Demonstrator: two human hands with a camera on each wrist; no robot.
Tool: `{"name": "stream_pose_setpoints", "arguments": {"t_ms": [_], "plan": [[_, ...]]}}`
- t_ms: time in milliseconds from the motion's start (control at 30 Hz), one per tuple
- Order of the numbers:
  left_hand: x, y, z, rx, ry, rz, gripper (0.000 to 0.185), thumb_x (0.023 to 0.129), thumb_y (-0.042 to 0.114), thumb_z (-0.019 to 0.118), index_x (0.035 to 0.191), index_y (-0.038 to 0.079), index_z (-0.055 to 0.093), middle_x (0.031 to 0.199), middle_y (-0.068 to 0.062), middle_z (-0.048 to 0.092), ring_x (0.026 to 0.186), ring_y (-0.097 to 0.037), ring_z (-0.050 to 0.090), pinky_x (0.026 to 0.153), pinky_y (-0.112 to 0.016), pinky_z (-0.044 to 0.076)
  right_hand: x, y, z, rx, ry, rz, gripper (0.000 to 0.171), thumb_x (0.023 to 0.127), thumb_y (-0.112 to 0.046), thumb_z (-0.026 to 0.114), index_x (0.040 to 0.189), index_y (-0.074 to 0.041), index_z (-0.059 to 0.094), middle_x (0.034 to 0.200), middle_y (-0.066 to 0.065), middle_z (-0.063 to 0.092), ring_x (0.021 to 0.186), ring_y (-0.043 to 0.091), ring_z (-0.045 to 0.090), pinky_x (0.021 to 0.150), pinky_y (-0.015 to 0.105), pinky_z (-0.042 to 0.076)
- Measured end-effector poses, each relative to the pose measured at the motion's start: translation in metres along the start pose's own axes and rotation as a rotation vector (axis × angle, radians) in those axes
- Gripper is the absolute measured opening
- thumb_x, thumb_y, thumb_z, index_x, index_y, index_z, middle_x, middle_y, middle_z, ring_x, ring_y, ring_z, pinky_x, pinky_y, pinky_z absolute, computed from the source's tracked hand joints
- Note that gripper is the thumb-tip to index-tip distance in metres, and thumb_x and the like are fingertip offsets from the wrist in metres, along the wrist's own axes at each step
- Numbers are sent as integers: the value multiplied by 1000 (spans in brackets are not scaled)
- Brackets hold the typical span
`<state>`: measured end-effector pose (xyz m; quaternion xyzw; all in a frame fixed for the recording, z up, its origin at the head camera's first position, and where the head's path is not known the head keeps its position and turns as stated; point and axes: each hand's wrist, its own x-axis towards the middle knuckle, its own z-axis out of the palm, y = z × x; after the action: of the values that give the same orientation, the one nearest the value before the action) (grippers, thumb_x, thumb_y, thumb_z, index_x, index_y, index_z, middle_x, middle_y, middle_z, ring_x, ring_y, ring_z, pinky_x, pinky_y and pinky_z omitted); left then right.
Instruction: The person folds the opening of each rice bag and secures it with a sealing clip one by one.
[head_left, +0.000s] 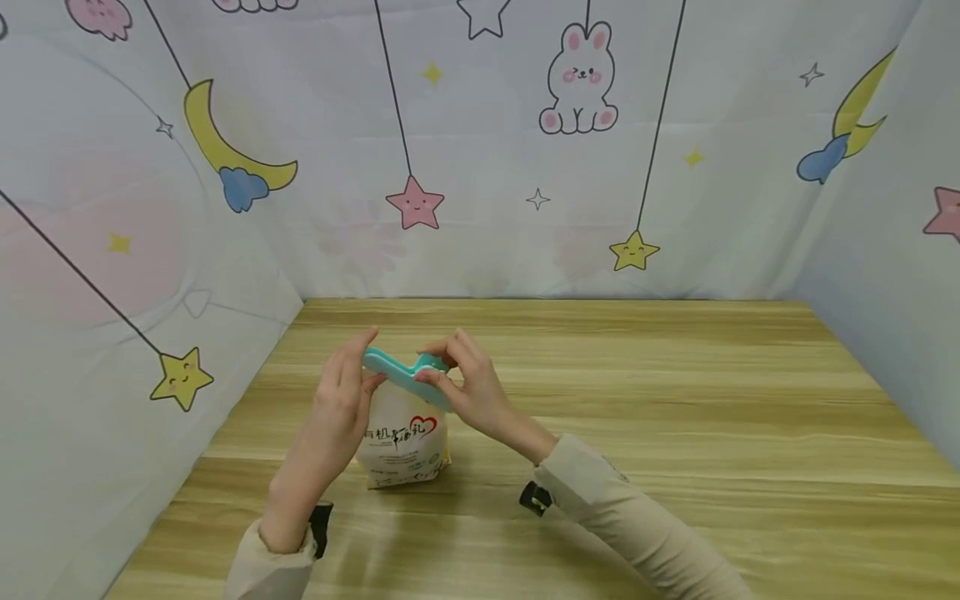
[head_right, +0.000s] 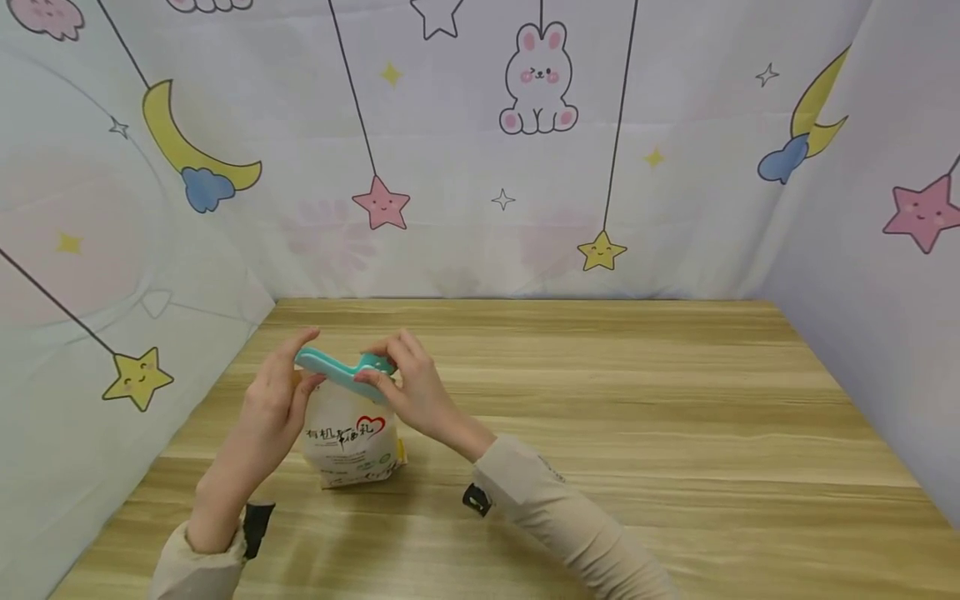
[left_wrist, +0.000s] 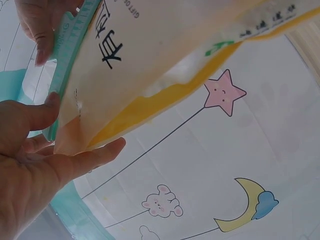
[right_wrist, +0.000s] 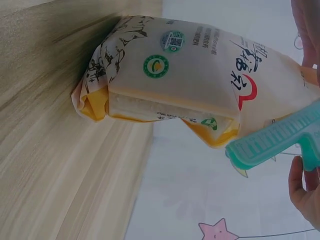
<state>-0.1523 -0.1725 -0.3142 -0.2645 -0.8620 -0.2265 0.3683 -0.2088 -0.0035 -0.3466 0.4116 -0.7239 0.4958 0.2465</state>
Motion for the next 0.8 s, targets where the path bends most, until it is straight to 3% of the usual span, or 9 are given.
{"name": "stream_pose_setpoints", "arguments": {"t_ms": [800], "plan": [[-1, 1, -4, -7, -17, -14, 54, 77, -7, 61, 126, -6, 40, 119, -26, 47, 106, -34, 50, 81, -45, 48, -4, 1, -5, 43, -51, 30, 38, 81, -34, 53, 103, -3, 57, 91, 8, 54, 79, 15, 50, 67, 26, 48]]}}
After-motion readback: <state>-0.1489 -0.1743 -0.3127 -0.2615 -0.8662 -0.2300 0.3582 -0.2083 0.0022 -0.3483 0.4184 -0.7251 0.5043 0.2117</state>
